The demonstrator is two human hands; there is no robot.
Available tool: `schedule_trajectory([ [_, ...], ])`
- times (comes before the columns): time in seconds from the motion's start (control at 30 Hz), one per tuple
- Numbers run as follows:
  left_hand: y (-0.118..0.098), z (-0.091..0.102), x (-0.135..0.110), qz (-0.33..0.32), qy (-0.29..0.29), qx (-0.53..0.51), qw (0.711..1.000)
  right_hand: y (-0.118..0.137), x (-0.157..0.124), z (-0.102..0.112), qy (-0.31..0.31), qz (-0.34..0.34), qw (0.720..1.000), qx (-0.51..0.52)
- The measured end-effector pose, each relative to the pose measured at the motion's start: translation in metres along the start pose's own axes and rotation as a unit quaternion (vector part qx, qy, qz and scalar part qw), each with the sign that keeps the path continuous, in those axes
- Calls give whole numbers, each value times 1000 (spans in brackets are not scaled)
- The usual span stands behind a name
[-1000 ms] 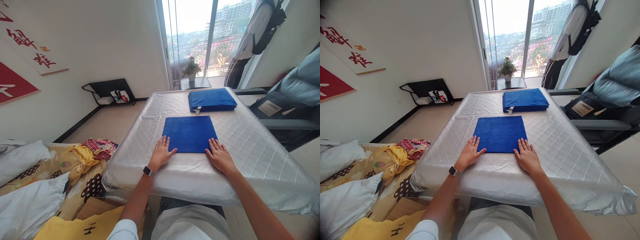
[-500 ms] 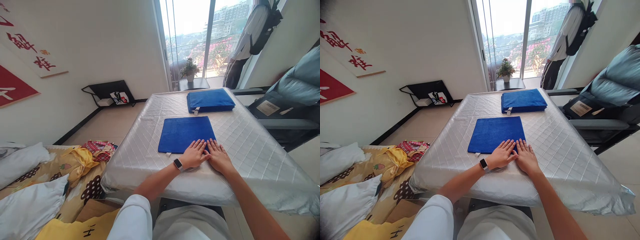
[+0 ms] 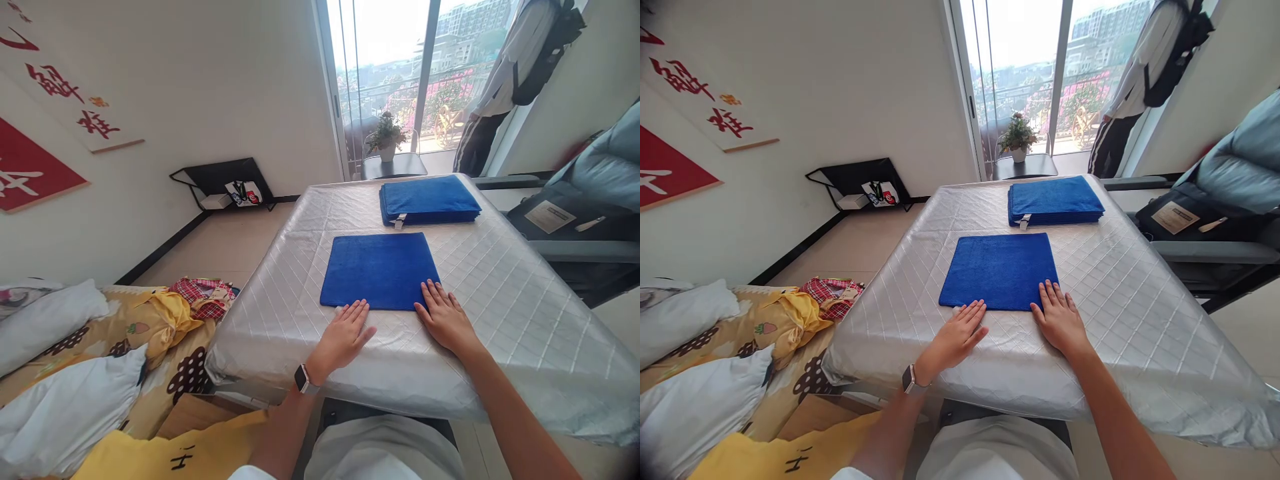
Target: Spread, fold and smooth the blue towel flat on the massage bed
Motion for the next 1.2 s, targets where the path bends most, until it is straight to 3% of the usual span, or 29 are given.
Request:
schedule_trajectory([
  [0.1, 3, 15, -11, 45, -67, -45, 996, -1, 0, 0, -4, 3, 1000, 2],
  [0.2, 7, 29, -6, 67, -123, -55, 989, -2, 0, 0, -4, 7, 1000, -3],
  [0.27, 9, 32, 4, 30, -114, -36, 992, -2, 0, 0, -2, 6, 1000, -7],
  [0.37, 15, 24, 19, -19, -53, -5, 998, -2, 0, 0, -4, 4, 1000, -6],
  [0.47, 21, 9, 24, -15, 18, 12, 1000, -1, -1, 3, 4, 1, 1000, 1],
  [0.53, 26, 2, 19, -4, 35, 14, 999, 0, -1, 5, 14, -2, 1000, 2],
  [0.67, 31, 2, -5, 18, 23, 15, 999, 2, -2, 8, 19, -3, 1000, 3],
  [0.83, 22, 29, -15, 34, -43, 35, 998, 1, -2, 6, 9, 0, 1000, 5],
  [0.93, 4, 44, 14, -5, -98, 24, 995, 0, -1, 3, 1, 3, 1000, 4],
  [1.0, -12, 44, 47, -83, -99, 8, 992, -1, 0, 2, -1, 5, 1000, 2],
  [1.1, -32, 27, 101, -193, -59, 21, 979, -1, 0, 1, -7, 11, 1000, 4],
  [1.2, -38, 0, 143, -198, -33, 55, 978, 0, -1, 1, -14, 12, 1000, 6],
])
Point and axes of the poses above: each hand's wrist, its own x-axis towards the middle knuckle, its own z-axis out of the back of the hand, y = z × x, the point moved 1 cm from there along x, towards the middle knuckle, and after that the axes turned 1 degree about y, right-handed, at the moved point
